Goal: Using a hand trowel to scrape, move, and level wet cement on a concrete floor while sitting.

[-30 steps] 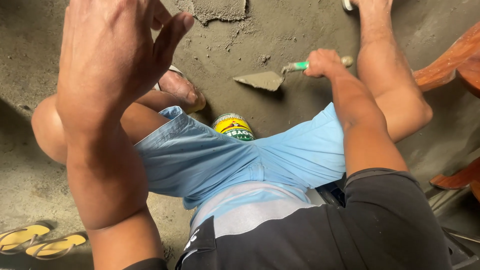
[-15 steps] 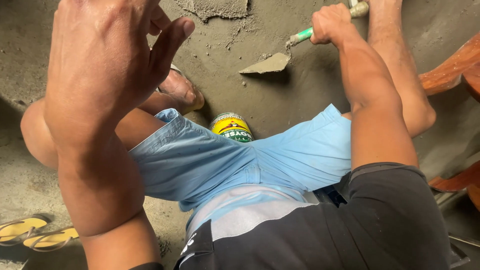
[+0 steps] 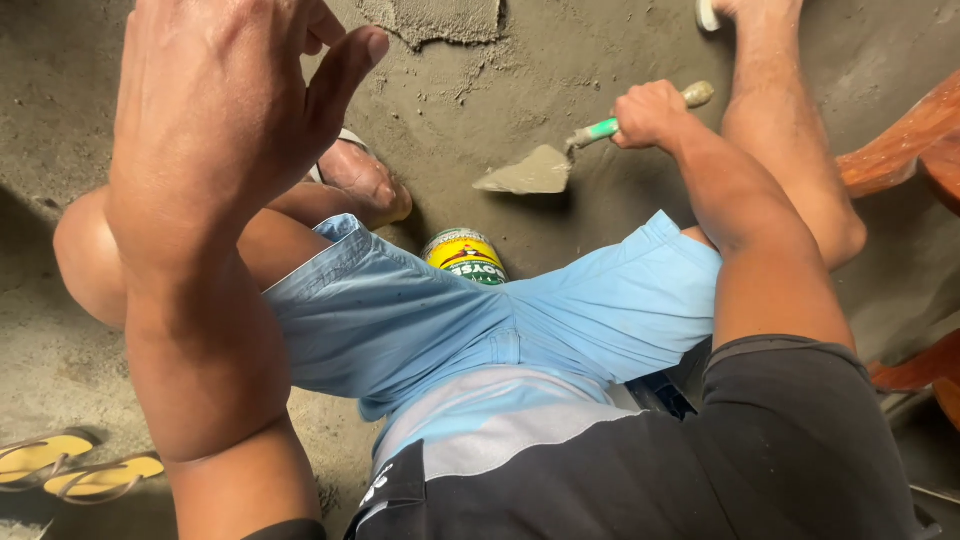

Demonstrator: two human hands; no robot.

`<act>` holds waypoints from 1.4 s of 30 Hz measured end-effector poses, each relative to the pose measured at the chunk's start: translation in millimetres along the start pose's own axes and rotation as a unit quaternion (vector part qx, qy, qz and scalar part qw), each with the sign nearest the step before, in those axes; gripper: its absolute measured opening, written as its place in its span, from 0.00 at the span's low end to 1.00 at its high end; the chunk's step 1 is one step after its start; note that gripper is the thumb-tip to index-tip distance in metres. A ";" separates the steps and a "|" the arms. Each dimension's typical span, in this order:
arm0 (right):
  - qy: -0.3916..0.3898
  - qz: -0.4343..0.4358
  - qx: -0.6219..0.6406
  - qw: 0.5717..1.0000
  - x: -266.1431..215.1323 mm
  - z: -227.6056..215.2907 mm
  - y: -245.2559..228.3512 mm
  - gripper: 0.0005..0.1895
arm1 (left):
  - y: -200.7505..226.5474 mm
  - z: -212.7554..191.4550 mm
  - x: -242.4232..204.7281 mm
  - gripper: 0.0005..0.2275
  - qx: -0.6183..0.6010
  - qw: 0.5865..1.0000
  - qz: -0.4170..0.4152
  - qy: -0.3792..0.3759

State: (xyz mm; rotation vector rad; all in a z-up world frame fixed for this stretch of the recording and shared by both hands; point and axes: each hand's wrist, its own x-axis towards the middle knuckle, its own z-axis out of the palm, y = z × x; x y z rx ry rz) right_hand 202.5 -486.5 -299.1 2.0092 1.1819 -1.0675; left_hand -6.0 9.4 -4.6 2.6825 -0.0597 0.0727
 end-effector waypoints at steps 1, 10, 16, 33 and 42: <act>0.031 0.009 -0.035 0.999 -0.2 15.6 6.9 0.10 | 1.2 -2.4 1.3 0.14 -0.012 1.000 -0.008 -0.008; 0.242 0.160 0.029 0.957 46.2 14.1 37.9 0.03 | 0.4 2.2 -5.1 0.14 0.014 0.999 -0.024 -0.027; 0.287 0.098 0.082 0.949 28.8 25.0 8.0 0.08 | 3.3 -4.4 9.7 0.12 -0.004 1.000 -0.008 -0.013; 0.254 0.256 0.271 0.892 98.1 -127.5 -25.4 0.07 | 8.8 -7.2 10.2 0.11 -0.065 0.997 -0.003 0.045; 0.086 0.204 0.785 0.579 38.1 -107.9 -103.0 0.09 | 6.3 -4.4 10.0 0.15 -0.062 0.996 0.000 0.066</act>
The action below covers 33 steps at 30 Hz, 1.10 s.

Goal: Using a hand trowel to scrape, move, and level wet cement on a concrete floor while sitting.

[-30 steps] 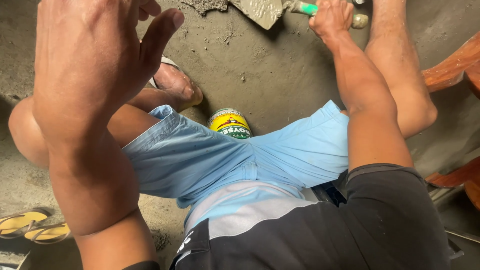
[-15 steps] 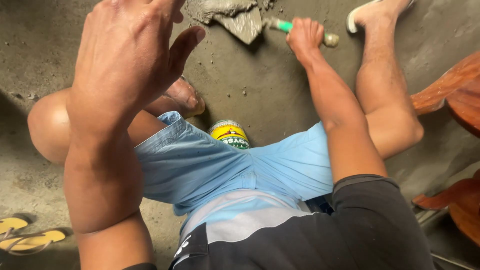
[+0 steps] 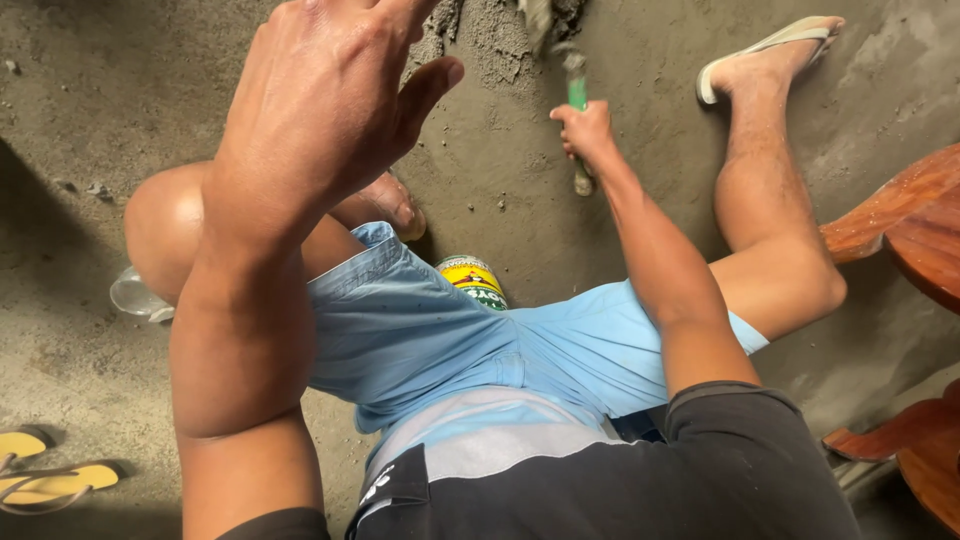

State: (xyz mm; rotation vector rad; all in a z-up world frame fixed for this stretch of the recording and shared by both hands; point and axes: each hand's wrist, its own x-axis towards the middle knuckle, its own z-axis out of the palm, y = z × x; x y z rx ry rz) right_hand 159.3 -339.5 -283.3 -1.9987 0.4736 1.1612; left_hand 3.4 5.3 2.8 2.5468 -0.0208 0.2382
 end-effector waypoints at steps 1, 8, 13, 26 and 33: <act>0.027 -0.103 -0.124 0.987 -4.5 1.6 10.6 0.12 | -1.6 1.0 -2.4 0.14 -0.002 1.000 0.015 0.009; 0.041 -0.222 -0.538 0.812 -33.9 39.6 51.5 0.02 | 4.2 -3.9 -5.8 0.15 -0.008 1.000 -0.012 0.016; 0.077 -0.232 -0.526 0.815 -25.5 71.2 31.6 0.05 | 4.0 -4.2 -1.9 0.21 -0.016 1.000 -0.014 0.023; -0.076 0.031 0.198 0.977 -11.9 59.3 -65.0 0.12 | -3.0 -8.3 -4.0 0.23 -0.035 0.998 -0.010 0.049; 0.054 -0.168 -0.135 0.975 -29.7 41.1 52.1 0.20 | -4.9 -8.3 -1.8 0.25 -0.047 0.998 -0.009 0.032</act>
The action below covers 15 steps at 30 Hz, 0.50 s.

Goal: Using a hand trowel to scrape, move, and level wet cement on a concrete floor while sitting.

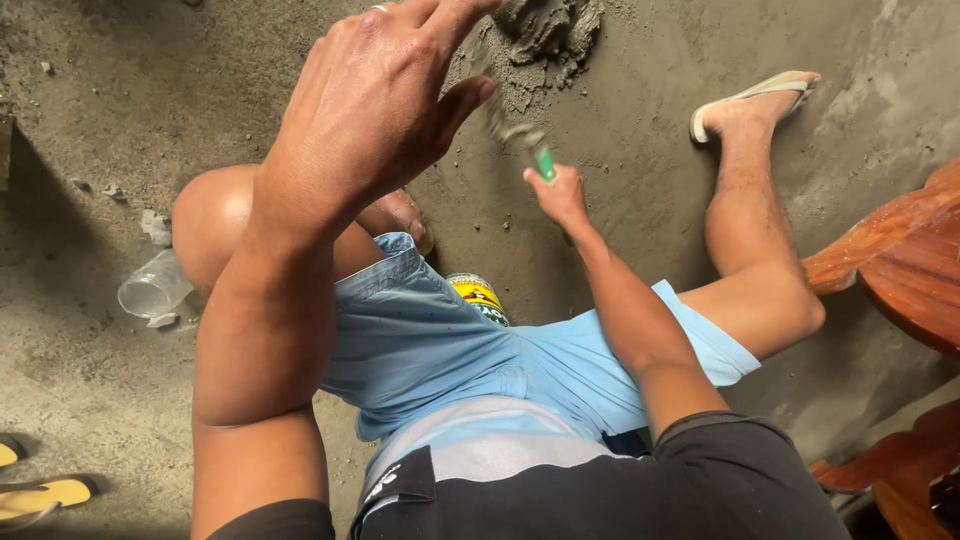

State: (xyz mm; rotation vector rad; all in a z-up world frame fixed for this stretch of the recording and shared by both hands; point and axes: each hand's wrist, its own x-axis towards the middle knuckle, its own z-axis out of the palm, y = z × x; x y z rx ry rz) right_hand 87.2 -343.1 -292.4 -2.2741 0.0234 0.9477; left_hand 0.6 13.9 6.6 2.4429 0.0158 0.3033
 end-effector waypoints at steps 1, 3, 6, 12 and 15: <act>-0.006 -0.012 -0.164 0.986 -7.7 -3.9 -2.1 0.14 | 1.0 -0.5 0.2 0.24 0.002 1.000 -0.002 0.001; -0.011 -0.025 -0.322 0.946 -15.9 -4.4 -2.9 0.14 | 2.1 -2.4 0.0 0.24 0.007 1.000 -0.003 0.002; -0.034 -0.087 -0.436 0.895 -15.3 4.6 -2.2 0.05 | 2.8 -2.7 -4.2 0.24 0.004 1.000 -0.005 0.001; 0.030 -0.078 -0.396 0.914 72.5 13.3 -20.3 0.02 | 1.2 0.4 -6.0 0.22 0.011 1.000 -0.005 0.003; 0.081 0.022 -0.308 0.948 107.0 0.4 -46.7 0.11 | 4.4 -3.4 -3.4 0.22 -0.003 1.000 -0.008 0.002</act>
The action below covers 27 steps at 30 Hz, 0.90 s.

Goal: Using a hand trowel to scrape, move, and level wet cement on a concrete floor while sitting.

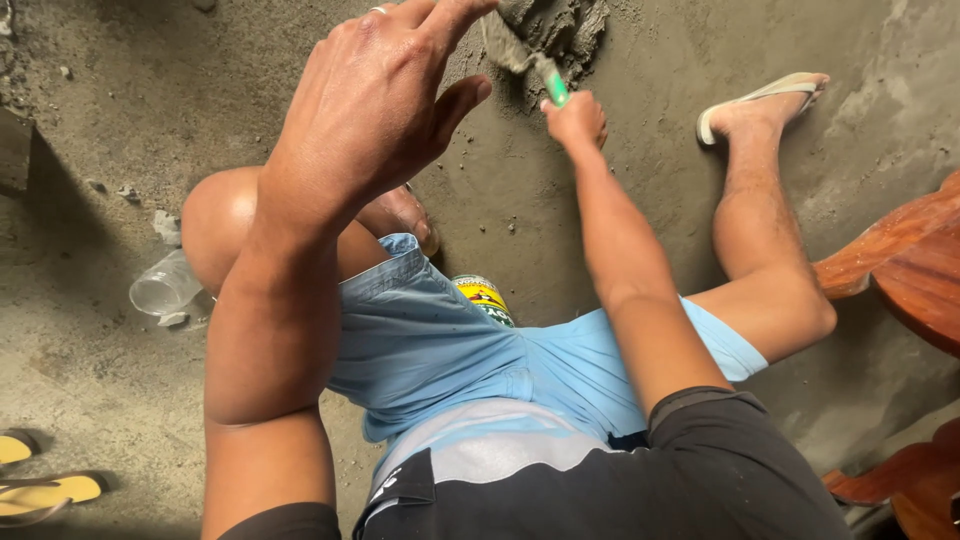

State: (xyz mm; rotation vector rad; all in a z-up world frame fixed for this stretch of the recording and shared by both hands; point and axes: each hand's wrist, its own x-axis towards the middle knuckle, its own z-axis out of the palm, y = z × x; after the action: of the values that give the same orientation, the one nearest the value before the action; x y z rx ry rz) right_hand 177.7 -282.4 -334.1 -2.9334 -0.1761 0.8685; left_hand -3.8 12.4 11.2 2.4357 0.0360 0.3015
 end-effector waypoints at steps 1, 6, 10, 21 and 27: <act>-0.041 0.032 0.082 0.995 -2.4 -15.8 -4.5 0.14 | 0.3 -0.1 0.9 0.22 -0.006 1.000 -0.004 -0.001; -0.118 0.092 0.367 0.918 -43.9 -66.8 3.5 0.21 | -4.4 2.5 -1.7 0.21 0.030 1.000 0.002 0.003; -0.059 0.030 0.283 0.957 -37.9 -81.7 27.2 0.28 | -2.9 0.6 0.4 0.17 0.051 0.999 0.004 0.012; -0.119 -0.065 0.091 0.987 -39.4 -39.0 26.3 0.30 | 3.8 1.6 2.1 0.22 0.022 1.000 0.009 0.008; -0.015 -0.162 0.179 0.970 -96.9 9.4 51.4 0.28 | 4.7 1.1 3.1 0.23 0.012 1.000 0.002 -0.001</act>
State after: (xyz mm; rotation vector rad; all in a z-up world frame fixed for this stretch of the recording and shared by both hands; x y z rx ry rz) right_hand 96.4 -345.7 -295.3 -2.4666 -0.4363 0.7979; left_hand -0.8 8.3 14.0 2.4606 0.0330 0.3022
